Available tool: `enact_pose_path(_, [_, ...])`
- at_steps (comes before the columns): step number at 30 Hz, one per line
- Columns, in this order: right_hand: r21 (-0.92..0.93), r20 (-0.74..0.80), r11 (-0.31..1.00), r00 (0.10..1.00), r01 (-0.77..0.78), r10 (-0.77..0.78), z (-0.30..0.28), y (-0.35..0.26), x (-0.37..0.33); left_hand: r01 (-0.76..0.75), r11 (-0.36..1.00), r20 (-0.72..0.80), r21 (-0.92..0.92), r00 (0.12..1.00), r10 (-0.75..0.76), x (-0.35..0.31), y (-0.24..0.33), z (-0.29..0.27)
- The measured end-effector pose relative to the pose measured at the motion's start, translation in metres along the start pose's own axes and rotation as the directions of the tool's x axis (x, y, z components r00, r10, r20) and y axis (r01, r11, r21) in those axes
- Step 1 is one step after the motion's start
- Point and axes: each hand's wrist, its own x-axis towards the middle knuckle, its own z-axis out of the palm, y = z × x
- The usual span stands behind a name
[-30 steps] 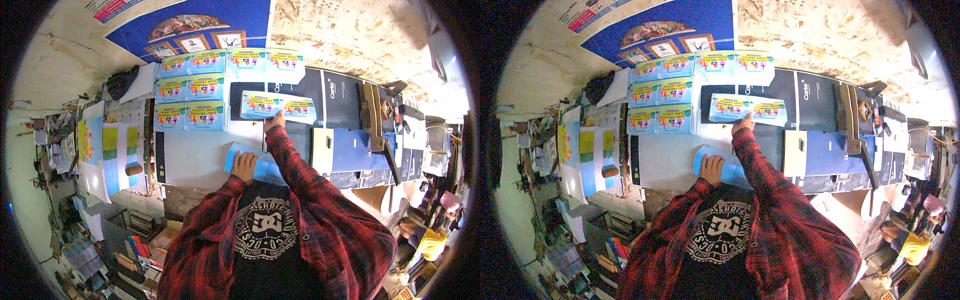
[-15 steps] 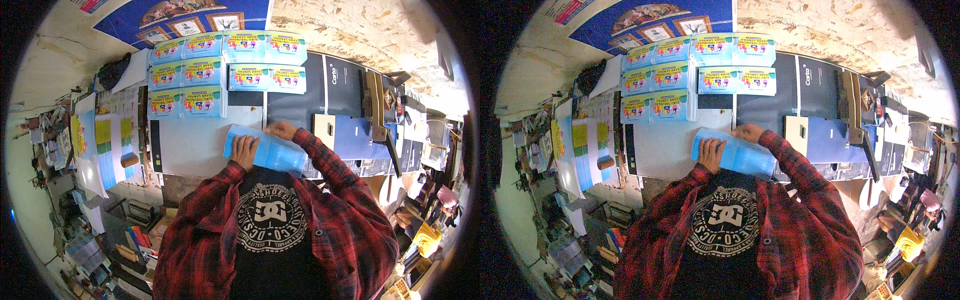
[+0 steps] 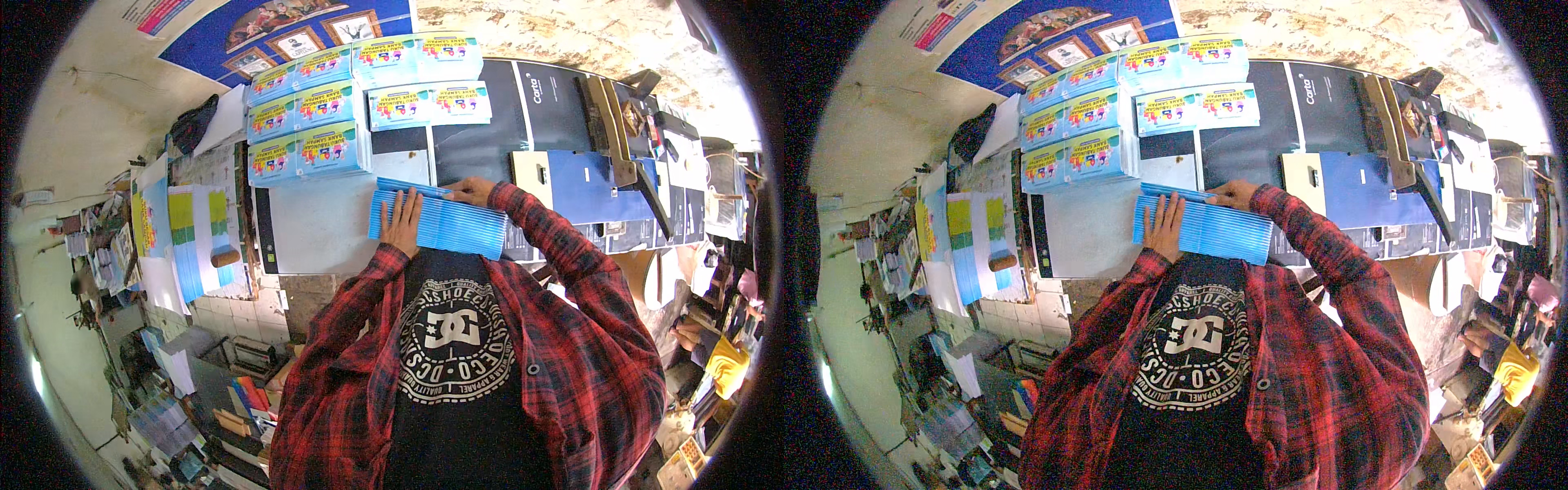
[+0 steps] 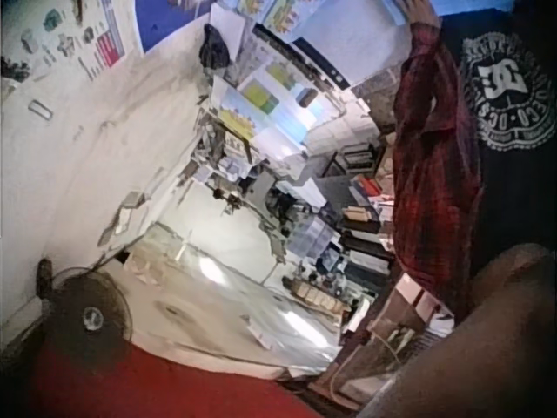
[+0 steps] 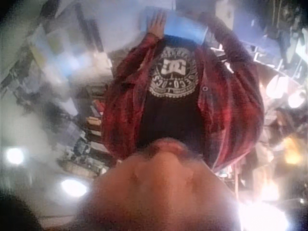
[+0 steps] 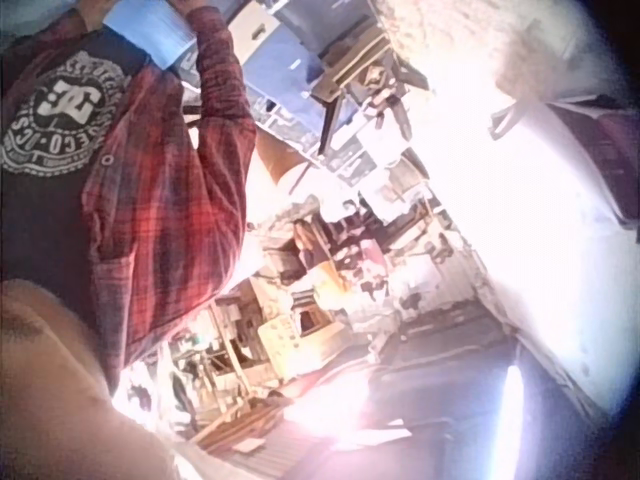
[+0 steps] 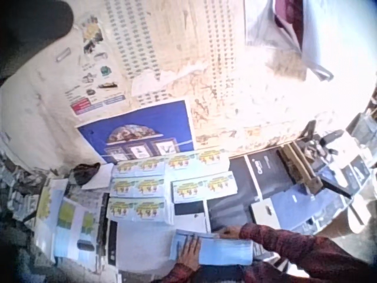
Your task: The person stacks and aligns printed booklets on a paper cutter table. They repeatedly pick up stacks, align the edges, and place them into a larger pile. The person also handles a single white sheet of paper and a small black object near the end of the clip.
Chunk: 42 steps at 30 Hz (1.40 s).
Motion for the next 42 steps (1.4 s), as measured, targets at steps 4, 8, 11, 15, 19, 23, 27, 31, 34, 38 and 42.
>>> enact_pose_path(4, [-0.195,-0.124,0.981,0.991,0.023,-0.048,0.002,-0.016,-0.008,0.009,0.997,-0.113,-0.082,0.993,-0.018,-0.004,0.003,0.001])
enact_pose_path(8, [-0.282,-0.13,0.956,0.983,0.086,-0.127,0.003,-0.027,-0.01,-0.008,1.0,-0.149,-0.002,0.989,0.008,-0.007,0.001,0.008])
enact_pose_path(11, [-0.28,-0.159,0.916,0.927,0.288,-0.34,0.006,0.005,-0.002,-0.024,1.0,-0.152,-0.011,0.988,0.023,-0.005,0.003,0.004])
enact_pose_path(15, [-0.305,-0.108,0.931,0.963,0.203,-0.245,0.008,0.008,0.0,-0.022,0.998,-0.153,-0.054,0.988,0.013,-0.006,0.001,0.006])
enact_pose_path(19, [-0.301,-0.101,0.947,0.984,0.112,-0.148,0.008,-0.012,-0.013,-0.026,1.0,-0.176,0.007,0.984,0.027,-0.005,0.001,0.01])
enact_pose_path(23, [-0.303,-0.119,0.947,0.982,0.108,-0.15,0.008,-0.017,-0.018,-0.013,1.0,-0.066,0.01,0.998,0.014,-0.005,0.001,0.006])
enact_pose_path(27, [-0.349,-0.12,0.927,0.975,0.137,-0.189,0.011,-0.011,-0.016,-0.008,0.999,-0.07,-0.033,0.997,0.006,-0.006,0.001,0.007])
enact_pose_path(31, [-0.347,-0.136,0.925,0.967,0.155,-0.213,0.013,-0.005,-0.014,-0.004,1.0,-0.033,0.025,0.999,0.005,-0.005,0.001,0.006])
enact_pose_path(34, [-0.348,-0.142,0.925,0.967,0.15,-0.21,0.012,-0.012,-0.017,-0.014,0.998,-0.095,-0.053,0.995,0.009,-0.005,0.002,0.007])
enact_pose_path(38, [-0.315,-0.165,0.936,0.963,0.154,-0.214,0.013,-0.01,-0.017,0.001,1.0,-0.041,0.007,0.999,-0.001,-0.005,0.002,0.007])
enact_pose_path(42, [-0.293,-0.134,0.951,0.981,0.099,-0.144,0.011,-0.019,-0.02,0.007,1.0,-0.03,0.023,1.0,-0.007,-0.005,0.002,0.007])
